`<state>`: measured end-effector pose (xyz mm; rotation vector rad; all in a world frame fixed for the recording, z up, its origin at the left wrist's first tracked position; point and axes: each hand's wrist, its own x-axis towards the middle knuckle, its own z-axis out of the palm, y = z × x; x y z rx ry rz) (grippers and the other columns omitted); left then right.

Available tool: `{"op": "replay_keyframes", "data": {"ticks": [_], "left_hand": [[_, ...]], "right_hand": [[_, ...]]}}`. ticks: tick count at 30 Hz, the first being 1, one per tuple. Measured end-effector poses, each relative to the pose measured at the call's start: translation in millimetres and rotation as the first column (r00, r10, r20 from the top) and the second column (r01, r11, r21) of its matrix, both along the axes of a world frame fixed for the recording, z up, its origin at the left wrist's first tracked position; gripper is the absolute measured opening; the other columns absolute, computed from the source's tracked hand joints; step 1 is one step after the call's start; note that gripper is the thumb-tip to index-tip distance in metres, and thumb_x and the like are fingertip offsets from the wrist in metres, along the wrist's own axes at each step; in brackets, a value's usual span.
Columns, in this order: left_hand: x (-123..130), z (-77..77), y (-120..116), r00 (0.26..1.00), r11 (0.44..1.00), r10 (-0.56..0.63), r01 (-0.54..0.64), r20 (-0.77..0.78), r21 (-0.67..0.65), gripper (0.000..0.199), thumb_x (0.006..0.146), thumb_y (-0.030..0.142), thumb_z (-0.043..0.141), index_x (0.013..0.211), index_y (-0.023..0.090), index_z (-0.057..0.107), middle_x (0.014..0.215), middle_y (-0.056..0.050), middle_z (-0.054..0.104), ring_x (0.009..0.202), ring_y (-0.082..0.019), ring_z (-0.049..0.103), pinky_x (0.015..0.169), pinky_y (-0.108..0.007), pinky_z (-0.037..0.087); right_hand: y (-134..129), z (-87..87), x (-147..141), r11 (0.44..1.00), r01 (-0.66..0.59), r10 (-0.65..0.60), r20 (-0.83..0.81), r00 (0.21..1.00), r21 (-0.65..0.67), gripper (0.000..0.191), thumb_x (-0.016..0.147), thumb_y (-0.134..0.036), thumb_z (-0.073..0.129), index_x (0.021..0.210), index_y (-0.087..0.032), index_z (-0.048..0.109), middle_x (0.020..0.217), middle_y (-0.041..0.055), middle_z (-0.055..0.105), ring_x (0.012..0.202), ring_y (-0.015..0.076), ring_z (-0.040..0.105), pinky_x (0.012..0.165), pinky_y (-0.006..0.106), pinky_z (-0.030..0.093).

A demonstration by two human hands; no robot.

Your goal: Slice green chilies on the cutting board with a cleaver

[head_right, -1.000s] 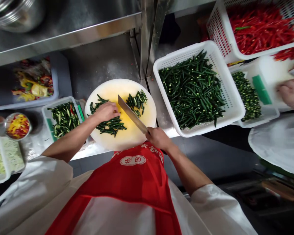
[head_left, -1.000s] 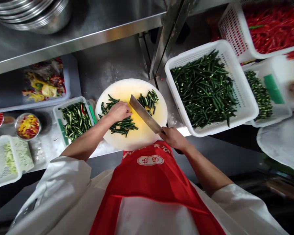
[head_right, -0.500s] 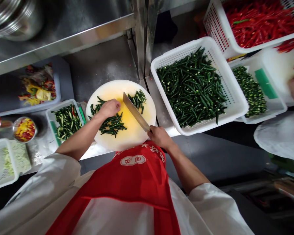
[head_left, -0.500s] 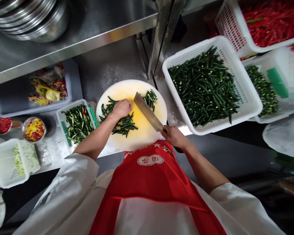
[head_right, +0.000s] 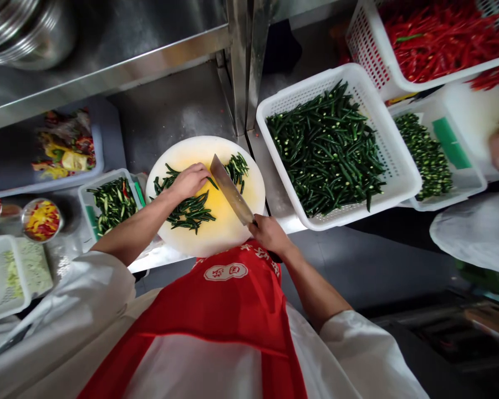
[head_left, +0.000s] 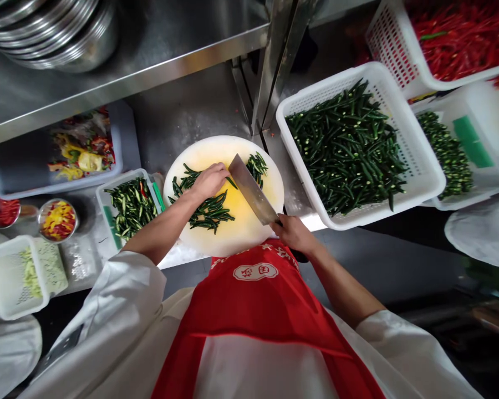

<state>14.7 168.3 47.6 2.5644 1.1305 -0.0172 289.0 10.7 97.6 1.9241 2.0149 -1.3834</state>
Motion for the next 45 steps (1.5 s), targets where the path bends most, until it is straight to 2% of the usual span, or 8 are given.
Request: {"op": "replay_keyframes", "data": {"ticks": [6,16,20,24,28,34,40,45], "left_hand": [[5.6,-10.4,-12.8,0.987,0.996,-0.039,0.050,0.154,-0.068,0.024,0.094,0.025,0.044,0.100,0.018,0.066,0.104,-0.008,0.062,0.100,-0.021,0.057,0.090,-0.033,0.047],[5.2,-9.6,-23.5,0.989,0.996,0.028,-0.015,0.148,-0.088,0.028,0.097,0.028,0.040,0.092,0.018,0.066,0.099,-0.009,0.063,0.096,-0.021,0.057,0.087,-0.033,0.046],[5.5,-12.3,-22.5,0.986,0.995,0.025,-0.008,0.166,-0.104,0.030,0.097,0.027,0.039,0.088,0.018,0.066,0.097,-0.009,0.063,0.094,-0.020,0.058,0.086,-0.032,0.046],[7.0,-14.4,-22.5,0.982,0.993,0.034,-0.013,0.187,-0.115,0.030,0.096,0.026,0.040,0.088,0.018,0.067,0.097,-0.009,0.064,0.094,-0.020,0.058,0.086,-0.032,0.046],[2.4,-5.1,-22.0,0.977,0.989,0.042,-0.011,0.211,-0.147,0.028,0.096,0.025,0.041,0.089,0.018,0.067,0.097,-0.008,0.064,0.093,-0.019,0.059,0.085,-0.030,0.047],[-14.1,26.0,-20.4,0.943,0.940,0.321,-0.305,0.089,-0.156,0.025,0.091,0.033,0.050,0.085,0.018,0.068,0.089,-0.006,0.066,0.083,-0.018,0.061,0.080,-0.029,0.046],[0.4,22.8,-30.6,0.934,0.916,0.221,-0.298,-0.281,-0.269,0.021,0.077,0.042,0.065,0.068,0.023,0.067,0.075,-0.003,0.067,0.073,-0.021,0.063,0.064,-0.028,0.043],[-3.8,25.8,-24.4,0.928,0.837,0.360,-0.368,-0.099,-0.404,0.018,0.077,0.038,0.066,0.070,0.021,0.066,0.069,0.000,0.067,0.065,-0.015,0.061,0.059,-0.024,0.041]], "right_hand": [[6.8,16.2,2.1,1.000,-0.002,0.002,0.008,1.000,-0.027,0.024,0.095,-0.029,0.044,0.077,-0.018,0.056,0.070,0.0054,0.066,0.060,0.0139,0.056,0.056,0.025,0.029],[21.8,43.4,9.3,0.989,-0.114,0.122,0.073,0.990,-0.097,0.027,0.096,-0.032,0.043,0.081,-0.018,0.059,0.066,0.0067,0.066,0.063,0.0169,0.060,0.058,0.027,0.032],[23.0,35.0,6.5,0.985,-0.137,0.146,0.090,0.985,-0.106,0.026,0.096,-0.030,0.043,0.082,-0.017,0.060,0.073,0.0089,0.069,0.068,0.0179,0.062,0.058,0.026,0.032],[33.5,9.7,-20.5,0.988,-0.152,0.153,0.158,0.975,-0.017,0.023,0.095,-0.026,0.043,0.088,-0.015,0.062,0.087,0.0133,0.072,0.077,0.0204,0.065,0.061,0.027,0.031],[49.6,-7.3,-41.0,0.992,-0.116,0.107,0.143,0.984,0.058,0.027,0.097,-0.029,0.040,0.092,-0.015,0.062,0.085,0.0121,0.072,0.077,0.0198,0.065,0.061,0.027,0.032],[32.8,4.8,-13.4,0.987,-0.131,0.122,0.103,0.987,0.091,0.029,0.098,-0.033,0.040,0.085,-0.017,0.060,0.077,0.0093,0.070,0.071,0.0175,0.063,0.060,0.026,0.030],[12.9,2.4,-0.9,0.978,-0.206,0.202,0.095,0.975,0.037,0.028,0.096,-0.031,0.042,0.080,-0.018,0.061,0.075,0.0084,0.069,0.068,0.0165,0.061,0.059,0.027,0.028],[13.6,-1.8,-0.2,0.987,-0.155,0.149,0.108,0.983,0.051,0.029,0.096,-0.030,0.042,0.078,-0.017,0.061,0.074,0.0086,0.069,0.067,0.0165,0.060,0.059,0.027,0.028]]}}
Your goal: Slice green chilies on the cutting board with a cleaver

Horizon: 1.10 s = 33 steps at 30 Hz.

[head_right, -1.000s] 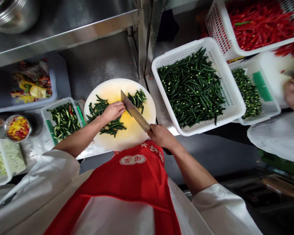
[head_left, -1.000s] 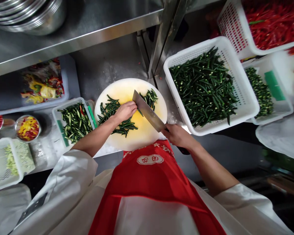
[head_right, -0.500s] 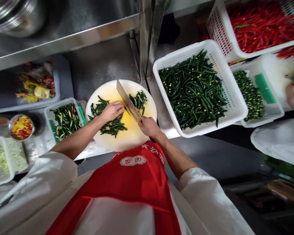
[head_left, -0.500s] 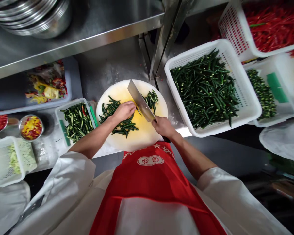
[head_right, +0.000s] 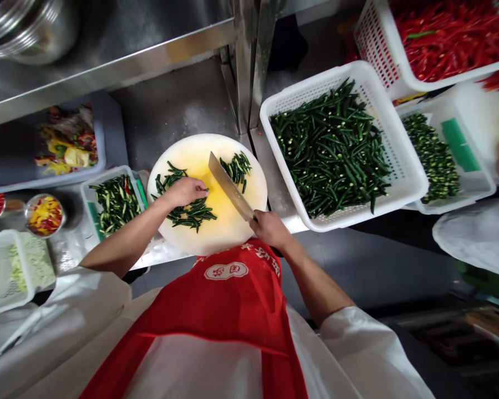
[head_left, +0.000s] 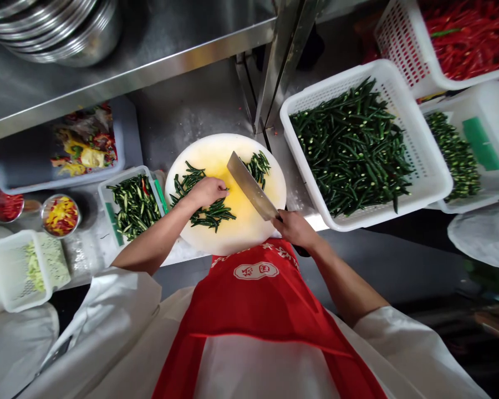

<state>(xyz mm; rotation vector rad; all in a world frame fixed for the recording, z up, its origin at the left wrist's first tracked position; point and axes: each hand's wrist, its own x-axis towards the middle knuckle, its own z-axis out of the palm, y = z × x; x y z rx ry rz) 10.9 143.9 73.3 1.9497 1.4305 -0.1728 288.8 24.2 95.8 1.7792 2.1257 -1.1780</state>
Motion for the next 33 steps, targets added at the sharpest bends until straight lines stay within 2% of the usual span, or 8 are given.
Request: {"op": "replay_keyframes", "data": {"ticks": [6,11,14,17,19,21,23,33], "left_hand": [[8.7,-0.8,20.3,0.739,0.814,0.580,-0.512,0.343,-0.273,0.026,0.081,0.039,0.068,0.075,0.018,0.054,0.054,0.002,0.058,0.048,-0.010,0.055,0.050,-0.021,0.045],[25.3,-19.5,20.0,0.639,0.641,0.753,-0.661,0.156,-0.390,0.035,0.078,0.037,0.075,0.077,0.019,0.045,0.055,0.003,0.058,0.046,-0.010,0.056,0.047,-0.021,0.045],[24.1,-23.3,19.1,0.622,0.610,0.774,-0.684,0.118,-0.401,0.034,0.084,0.045,0.067,0.079,0.020,0.044,0.061,0.000,0.061,0.050,-0.012,0.057,0.051,-0.025,0.048],[14.5,-22.2,19.1,0.804,0.825,0.565,-0.558,0.183,-0.092,0.023,0.087,0.038,0.061,0.081,0.019,0.049,0.074,-0.004,0.064,0.067,-0.017,0.062,0.066,-0.032,0.052],[6.9,-21.6,17.9,0.958,0.959,0.175,-0.218,0.226,0.181,0.010,0.087,0.029,0.058,0.086,0.019,0.056,0.092,-0.007,0.066,0.088,-0.020,0.062,0.084,-0.036,0.050],[1.5,-22.5,15.4,0.955,0.933,-0.222,0.151,0.194,0.326,0.012,0.088,0.024,0.053,0.092,0.019,0.063,0.105,-0.008,0.064,0.103,-0.022,0.057,0.096,-0.038,0.045],[-0.2,-24.4,12.1,0.909,0.866,-0.399,0.328,0.125,0.377,0.020,0.091,0.023,0.047,0.095,0.020,0.066,0.107,-0.009,0.062,0.105,-0.024,0.054,0.097,-0.038,0.043],[2.8,-35.1,-2.6,0.907,0.818,-0.418,0.356,0.042,0.451,0.029,0.097,0.025,0.040,0.107,0.016,0.066,0.103,-0.010,0.061,0.099,-0.023,0.053,0.092,-0.036,0.045]], "right_hand": [[-0.6,0.7,-0.9,0.998,0.057,-0.058,-0.029,0.998,-0.024,0.029,0.096,-0.032,0.042,0.077,-0.017,0.060,0.073,0.0079,0.068,0.066,0.0159,0.058,0.058,0.026,0.028],[-1.2,-0.1,-3.9,0.995,0.084,-0.086,-0.027,0.996,-0.044,0.029,0.096,-0.033,0.042,0.080,-0.017,0.060,0.076,0.0075,0.069,0.068,0.0162,0.059,0.058,0.026,0.029],[-1.8,-0.8,-3.9,0.996,0.076,-0.077,-0.020,0.997,-0.038,0.029,0.096,-0.034,0.042,0.081,-0.017,0.061,0.076,0.0080,0.069,0.070,0.0168,0.060,0.058,0.026,0.029],[-2.4,-0.9,-3.8,0.997,0.067,-0.068,-0.012,0.998,-0.030,0.029,0.096,-0.033,0.042,0.081,-0.017,0.061,0.077,0.0086,0.069,0.069,0.0170,0.060,0.059,0.026,0.028],[-2.1,-0.1,-4.2,0.998,0.062,-0.063,-0.007,0.998,-0.029,0.029,0.096,-0.033,0.042,0.081,-0.017,0.060,0.076,0.0087,0.069,0.068,0.0169,0.060,0.058,0.027,0.028],[-1.1,1.2,-4.9,0.998,0.056,-0.056,0.002,0.998,-0.026,0.029,0.097,-0.033,0.041,0.081,-0.017,0.060,0.076,0.0089,0.069,0.068,0.0169,0.060,0.058,0.027,0.028],[0.3,3.0,-5.8,0.999,0.045,-0.044,0.014,0.999,-0.015,0.029,0.097,-0.033,0.041,0.081,-0.017,0.060,0.077,0.0096,0.070,0.069,0.0173,0.061,0.058,0.027,0.028],[3.4,3.0,-7.4,1.000,-0.002,0.001,0.036,0.999,0.029,0.030,0.097,-0.032,0.041,0.082,-0.017,0.060,0.080,0.0117,0.071,0.073,0.0185,0.063,0.059,0.028,0.028]]}}
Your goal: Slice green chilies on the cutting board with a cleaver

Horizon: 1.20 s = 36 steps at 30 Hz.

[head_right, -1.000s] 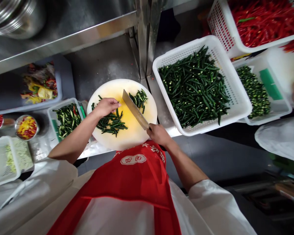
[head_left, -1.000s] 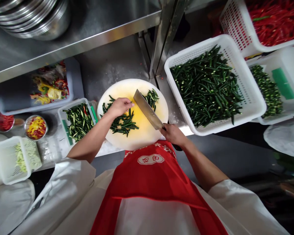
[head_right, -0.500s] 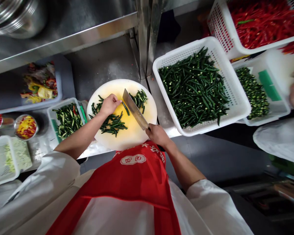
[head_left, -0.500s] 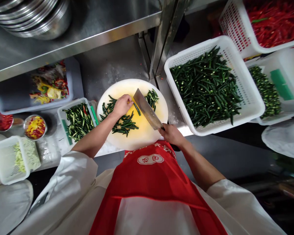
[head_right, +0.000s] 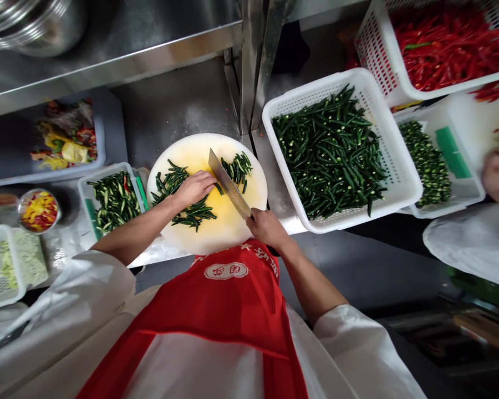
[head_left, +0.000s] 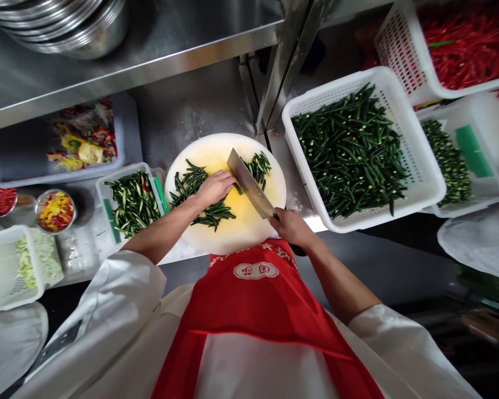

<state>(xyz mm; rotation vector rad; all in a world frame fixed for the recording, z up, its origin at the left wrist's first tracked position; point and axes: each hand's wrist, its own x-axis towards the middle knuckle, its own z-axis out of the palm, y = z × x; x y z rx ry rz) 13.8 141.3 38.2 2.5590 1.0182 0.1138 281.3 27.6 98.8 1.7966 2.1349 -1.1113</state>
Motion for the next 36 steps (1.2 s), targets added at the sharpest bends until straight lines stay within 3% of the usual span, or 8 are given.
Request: {"op": "replay_keyframes", "data": {"ticks": [8,16,20,23,26,29,32,36], "left_hand": [[-3.4,-6.8,-7.8,0.996,0.997,0.034,-0.040,0.086,0.061,0.028,0.098,0.025,0.040,0.097,0.016,0.067,0.099,-0.010,0.062,0.095,-0.023,0.053,0.087,-0.036,0.047],[-2.9,-6.4,-5.8,0.992,0.999,0.015,-0.019,0.126,0.033,0.030,0.098,0.026,0.040,0.088,0.018,0.066,0.092,-0.009,0.063,0.091,-0.022,0.053,0.084,-0.035,0.047],[-2.0,-6.9,-5.3,0.986,0.999,0.047,-0.047,0.158,0.000,0.031,0.098,0.027,0.040,0.085,0.018,0.067,0.089,-0.009,0.063,0.090,-0.022,0.054,0.083,-0.035,0.046],[-1.5,-7.0,-5.1,0.988,0.999,0.041,-0.041,0.146,-0.005,0.032,0.098,0.028,0.040,0.085,0.018,0.067,0.088,-0.008,0.063,0.089,-0.021,0.055,0.083,-0.035,0.047],[-4.6,-5.8,-4.1,0.988,1.000,0.013,-0.009,0.152,-0.023,0.031,0.098,0.028,0.040,0.088,0.018,0.067,0.093,-0.008,0.065,0.093,-0.021,0.056,0.086,-0.035,0.047],[-13.0,-2.8,-0.3,0.977,0.992,0.123,-0.120,0.173,-0.028,0.026,0.097,0.027,0.043,0.092,0.018,0.067,0.098,-0.007,0.066,0.096,-0.021,0.057,0.091,-0.035,0.047],[-20.4,0.2,4.8,0.960,0.968,0.251,-0.249,0.127,-0.029,0.022,0.093,0.023,0.047,0.097,0.018,0.068,0.101,-0.008,0.066,0.098,-0.022,0.058,0.095,-0.037,0.046],[-12.9,-1.1,8.7,0.974,0.972,0.225,-0.223,0.024,-0.072,0.022,0.089,0.020,0.050,0.101,0.018,0.068,0.102,-0.008,0.064,0.100,-0.023,0.058,0.095,-0.036,0.047]], "right_hand": [[1.0,8.8,-0.5,1.000,-0.005,0.004,-0.009,1.000,-0.010,0.028,0.096,-0.031,0.042,0.079,-0.017,0.059,0.077,0.0095,0.069,0.070,0.0171,0.061,0.058,0.027,0.028],[11.3,30.1,19.3,0.986,-0.022,0.009,-0.084,0.996,-0.165,0.026,0.095,-0.031,0.044,0.079,-0.018,0.059,0.069,0.0053,0.067,0.063,0.0151,0.060,0.058,0.025,0.031],[18.2,21.6,7.6,0.986,-0.065,0.066,-0.001,0.998,-0.156,0.023,0.093,-0.028,0.044,0.082,-0.017,0.060,0.078,0.0096,0.071,0.070,0.0177,0.063,0.057,0.026,0.032],[27.4,6.1,-15.0,0.994,-0.076,0.079,0.039,0.996,-0.073,0.023,0.094,-0.027,0.043,0.090,-0.015,0.062,0.091,0.0143,0.072,0.082,0.0218,0.066,0.062,0.027,0.035],[39.5,-6.4,-29.3,0.999,-0.028,0.026,-0.027,0.999,-0.047,0.023,0.094,-0.027,0.041,0.093,-0.015,0.061,0.089,0.0136,0.073,0.079,0.0207,0.067,0.064,0.025,0.038],[44.7,-11.5,-25.0,0.988,0.052,-0.074,-0.156,0.985,-0.142,0.020,0.093,-0.026,0.041,0.088,-0.017,0.059,0.070,0.0067,0.070,0.056,0.0155,0.063,0.056,0.023,0.039],[37.9,-11.5,-11.5,0.974,0.133,-0.175,-0.231,0.957,-0.183,0.019,0.092,-0.029,0.043,0.079,-0.019,0.054,0.054,0.0009,0.062,0.046,0.0135,0.058,0.050,0.022,0.038],[21.0,-4.2,4.5,0.959,0.223,-0.264,-0.275,0.925,-0.173,0.025,0.092,-0.034,0.046,0.070,-0.021,0.047,0.050,-0.0014,0.059,0.044,0.0123,0.057,0.049,0.021,0.037]]}}
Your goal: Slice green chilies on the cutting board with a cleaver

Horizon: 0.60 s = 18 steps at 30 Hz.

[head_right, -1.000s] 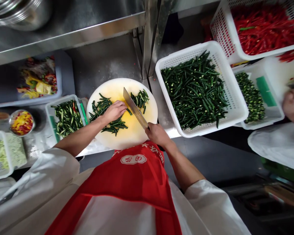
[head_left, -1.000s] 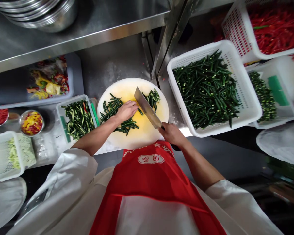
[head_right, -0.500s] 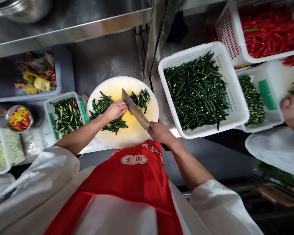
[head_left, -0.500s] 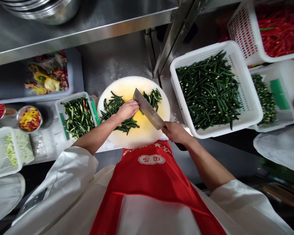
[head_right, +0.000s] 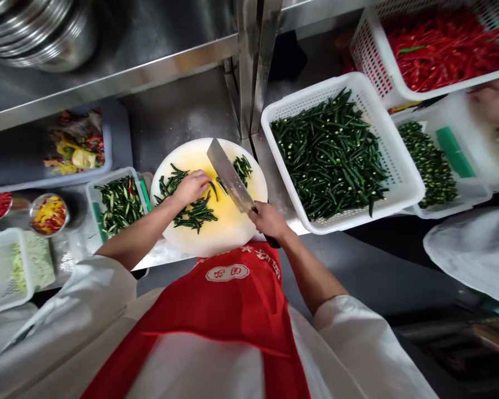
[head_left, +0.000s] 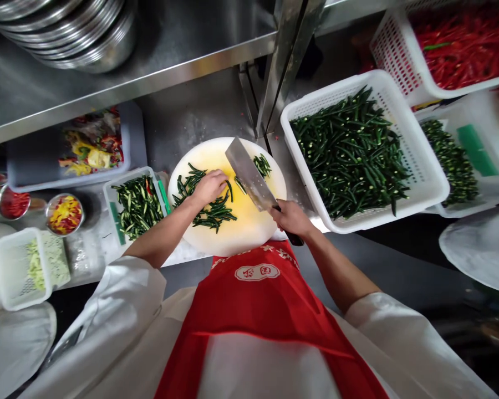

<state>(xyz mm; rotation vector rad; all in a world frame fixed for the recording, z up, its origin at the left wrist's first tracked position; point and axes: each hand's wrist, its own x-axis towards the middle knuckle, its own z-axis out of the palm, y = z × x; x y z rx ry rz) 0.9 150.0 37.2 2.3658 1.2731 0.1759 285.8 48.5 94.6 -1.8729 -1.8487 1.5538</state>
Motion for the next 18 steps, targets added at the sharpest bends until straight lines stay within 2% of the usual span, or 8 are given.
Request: {"op": "replay_keyframes", "data": {"ticks": [2,6,11,14,16,18], "left_hand": [[10.8,-2.2,1.6,1.000,1.000,0.013,-0.013,-0.017,-0.017,0.020,0.089,0.020,0.050,0.098,0.018,0.069,0.100,-0.008,0.063,0.098,-0.023,0.058,0.093,-0.035,0.048],[27.0,-1.0,6.9,0.992,0.992,0.123,-0.123,0.020,-0.024,0.017,0.087,0.018,0.052,0.093,0.017,0.068,0.096,-0.007,0.063,0.093,-0.020,0.060,0.088,-0.032,0.049],[13.5,16.7,10.6,0.971,0.972,0.232,-0.230,0.052,-0.042,0.016,0.085,0.019,0.054,0.088,0.017,0.069,0.090,-0.005,0.065,0.082,-0.017,0.061,0.083,-0.029,0.049],[1.1,24.3,5.1,0.981,0.977,0.190,-0.194,-0.048,-0.087,0.015,0.082,0.021,0.056,0.082,0.019,0.071,0.084,-0.005,0.067,0.077,-0.018,0.061,0.079,-0.029,0.048],[-1.6,24.4,-1.8,0.981,0.978,0.126,-0.148,-0.145,-0.149,0.013,0.079,0.023,0.059,0.076,0.020,0.071,0.079,-0.005,0.068,0.074,-0.019,0.061,0.075,-0.030,0.048],[1.7,21.4,-9.4,0.965,0.967,0.100,-0.151,-0.242,-0.204,0.011,0.077,0.027,0.063,0.071,0.022,0.071,0.075,-0.004,0.068,0.072,-0.020,0.062,0.070,-0.030,0.047]], "right_hand": [[-8.4,5.2,5.9,1.000,0.017,-0.017,-0.011,1.000,0.018,0.027,0.092,-0.035,0.046,0.068,-0.021,0.046,0.050,-0.0017,0.058,0.044,0.0117,0.056,0.049,0.021,0.036],[-26.2,11.3,14.1,0.996,0.032,-0.033,0.004,0.999,0.078,0.029,0.092,-0.037,0.045,0.067,-0.022,0.044,0.054,-0.0002,0.059,0.049,0.0124,0.054,0.053,0.023,0.034],[-50.3,11.5,19.2,0.991,0.018,-0.020,0.020,1.000,0.134,0.028,0.092,-0.038,0.043,0.070,-0.022,0.046,0.061,0.0020,0.059,0.056,0.0144,0.052,0.055,0.026,0.031],[-60.4,12.0,20.3,0.991,-0.049,0.046,0.030,0.999,0.128,0.027,0.093,-0.037,0.042,0.073,-0.021,0.050,0.068,0.0044,0.063,0.063,0.0162,0.055,0.058,0.026,0.032],[-63.6,12.4,20.0,0.987,-0.114,0.110,0.042,0.993,0.113,0.027,0.094,-0.035,0.041,0.076,-0.020,0.054,0.072,0.0059,0.065,0.066,0.0168,0.056,0.060,0.027,0.032],[-63.9,12.5,18.9,0.978,-0.189,0.182,0.081,0.980,0.088,0.027,0.094,-0.034,0.042,0.077,-0.019,0.056,0.074,0.0065,0.066,0.066,0.0169,0.057,0.059,0.027,0.031]]}}
